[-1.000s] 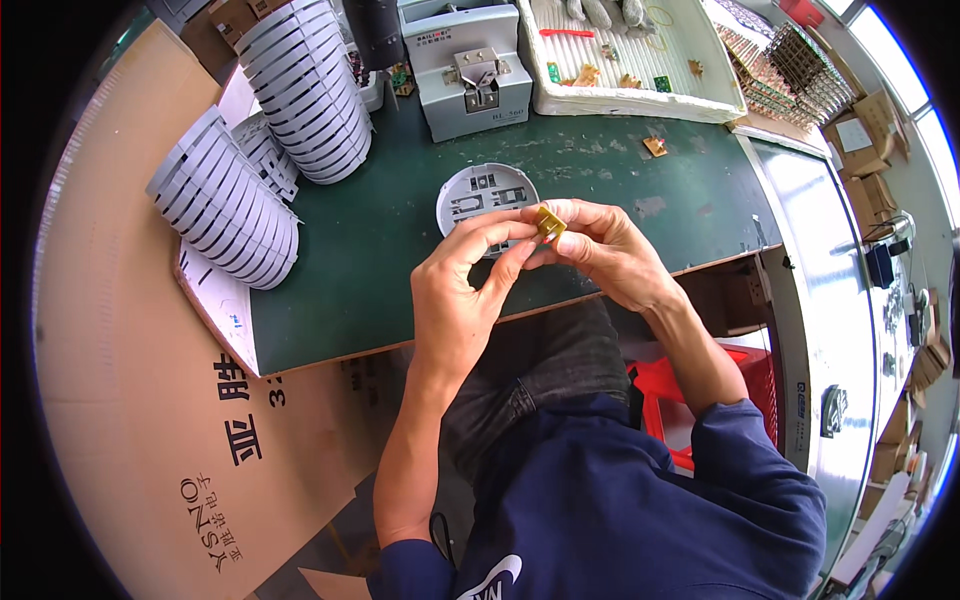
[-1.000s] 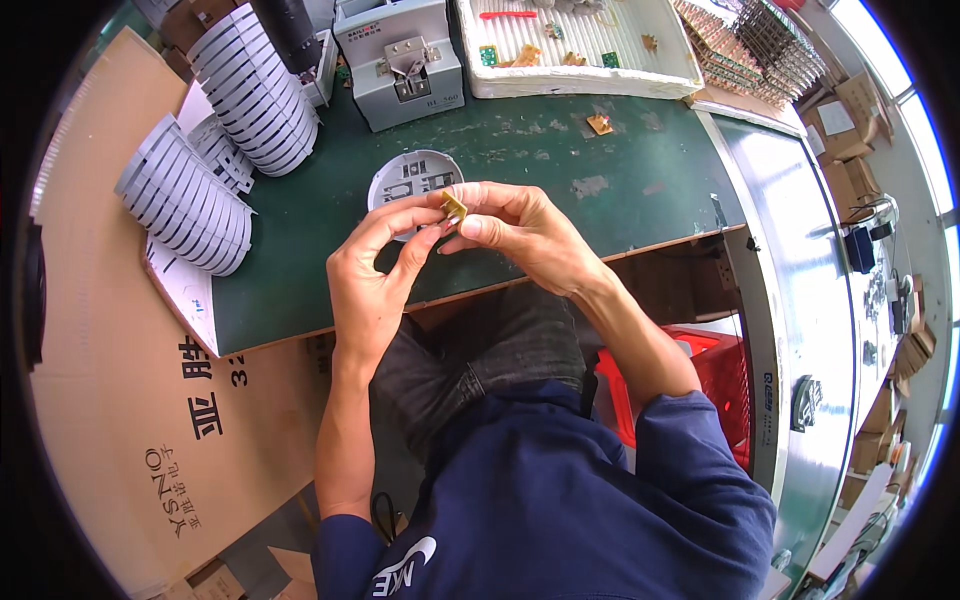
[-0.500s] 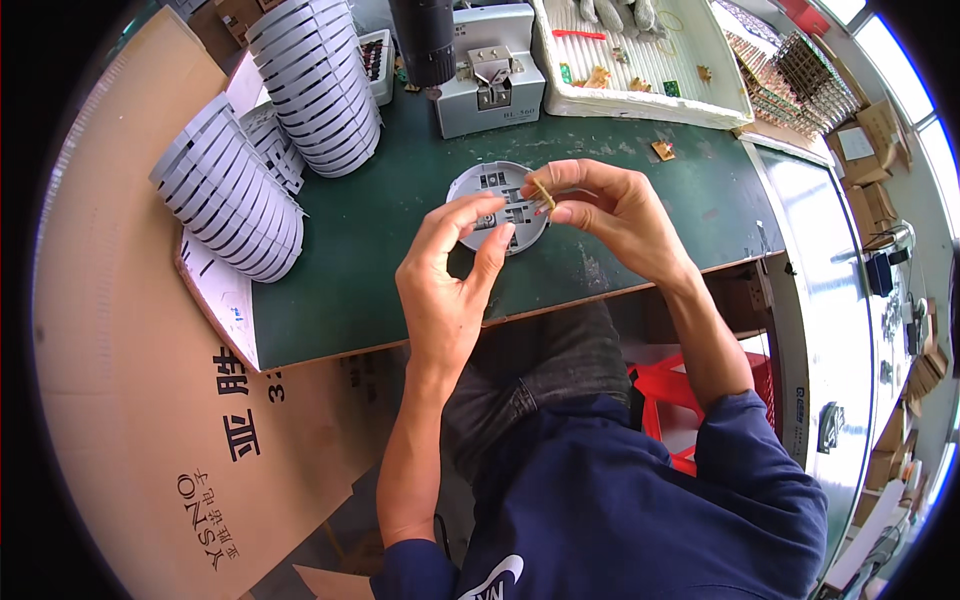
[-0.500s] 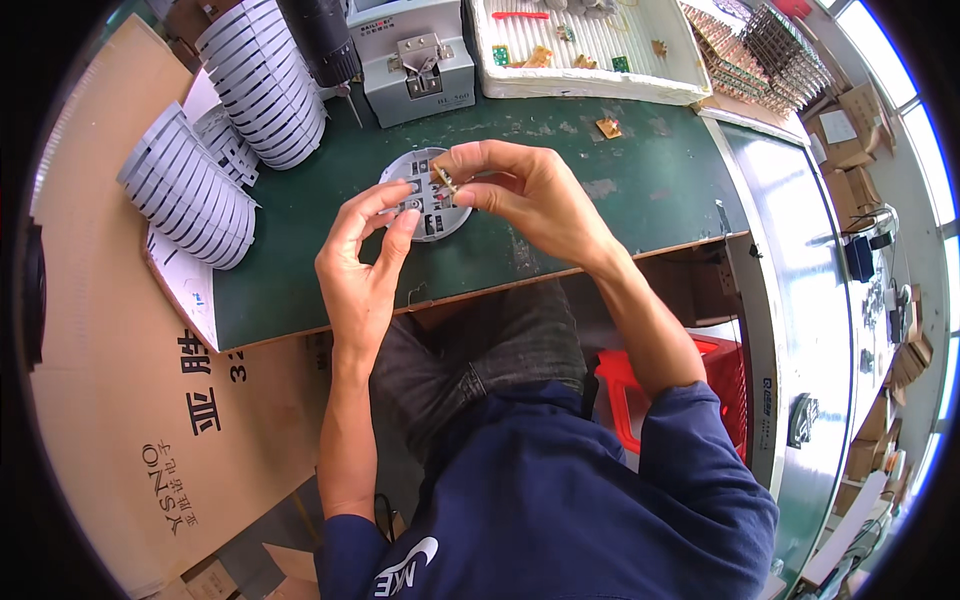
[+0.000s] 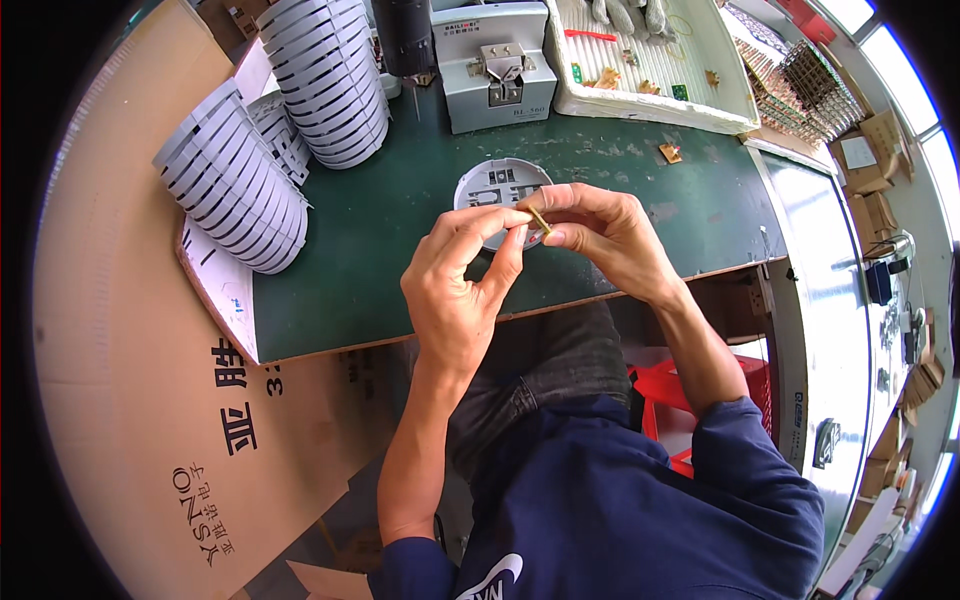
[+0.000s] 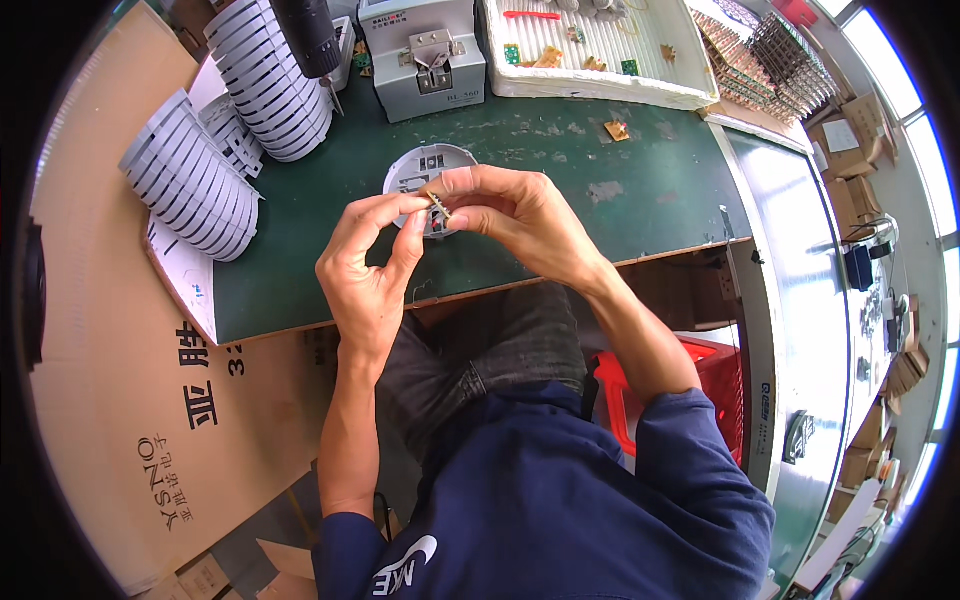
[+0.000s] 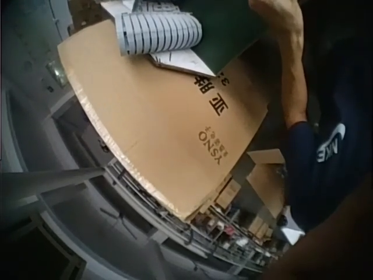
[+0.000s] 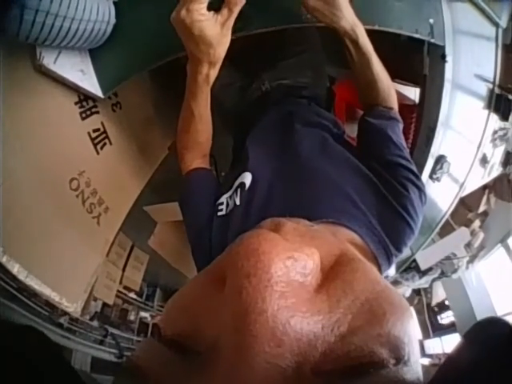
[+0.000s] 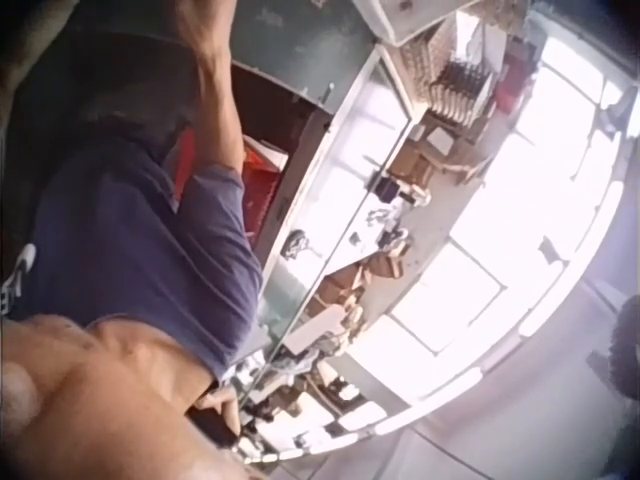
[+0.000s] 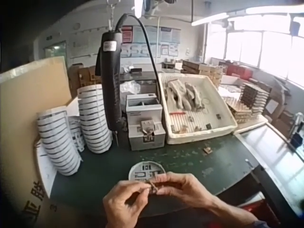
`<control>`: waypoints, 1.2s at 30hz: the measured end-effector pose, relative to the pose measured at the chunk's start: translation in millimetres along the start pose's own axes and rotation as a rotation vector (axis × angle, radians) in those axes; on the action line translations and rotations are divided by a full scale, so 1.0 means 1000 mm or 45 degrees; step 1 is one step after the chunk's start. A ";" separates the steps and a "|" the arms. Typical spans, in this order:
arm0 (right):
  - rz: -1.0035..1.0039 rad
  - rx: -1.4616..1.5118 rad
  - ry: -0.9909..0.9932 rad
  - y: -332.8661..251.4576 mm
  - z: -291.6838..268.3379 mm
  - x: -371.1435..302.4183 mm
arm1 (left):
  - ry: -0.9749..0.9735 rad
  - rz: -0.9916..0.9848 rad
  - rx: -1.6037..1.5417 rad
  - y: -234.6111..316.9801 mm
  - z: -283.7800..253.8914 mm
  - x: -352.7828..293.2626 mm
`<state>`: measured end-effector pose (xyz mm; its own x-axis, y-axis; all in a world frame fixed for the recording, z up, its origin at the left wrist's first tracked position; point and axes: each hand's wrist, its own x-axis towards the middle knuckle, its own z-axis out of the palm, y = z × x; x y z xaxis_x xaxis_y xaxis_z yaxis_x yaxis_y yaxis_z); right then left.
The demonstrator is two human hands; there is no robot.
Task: Assemble circular electronic components by manually placing small parts and using a hanging electric screwdriver.
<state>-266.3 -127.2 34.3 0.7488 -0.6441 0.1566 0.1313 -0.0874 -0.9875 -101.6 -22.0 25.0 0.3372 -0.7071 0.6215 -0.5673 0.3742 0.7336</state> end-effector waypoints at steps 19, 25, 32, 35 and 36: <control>-0.433 -1.390 0.054 0.019 -0.019 0.066 | -0.286 -0.050 0.474 -0.044 0.020 0.003; -0.434 -1.447 0.002 0.030 -0.020 0.071 | -0.254 -0.085 0.442 -0.045 0.025 0.005; -0.457 -1.384 0.020 0.033 -0.024 0.070 | -0.306 -0.083 0.570 -0.040 0.025 0.006; -0.467 -1.298 0.073 0.030 -0.029 0.067 | -0.304 -0.017 0.652 -0.043 0.027 0.004; -0.472 -1.250 0.111 0.028 -0.030 0.067 | -0.297 0.001 0.672 -0.043 0.026 0.003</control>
<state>-232.5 -195.4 16.7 0.7148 -0.5003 0.4887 -0.2708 -0.8422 -0.4661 -95.8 -56.2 -11.7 0.1962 -0.8431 0.5007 -0.8858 0.0666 0.4592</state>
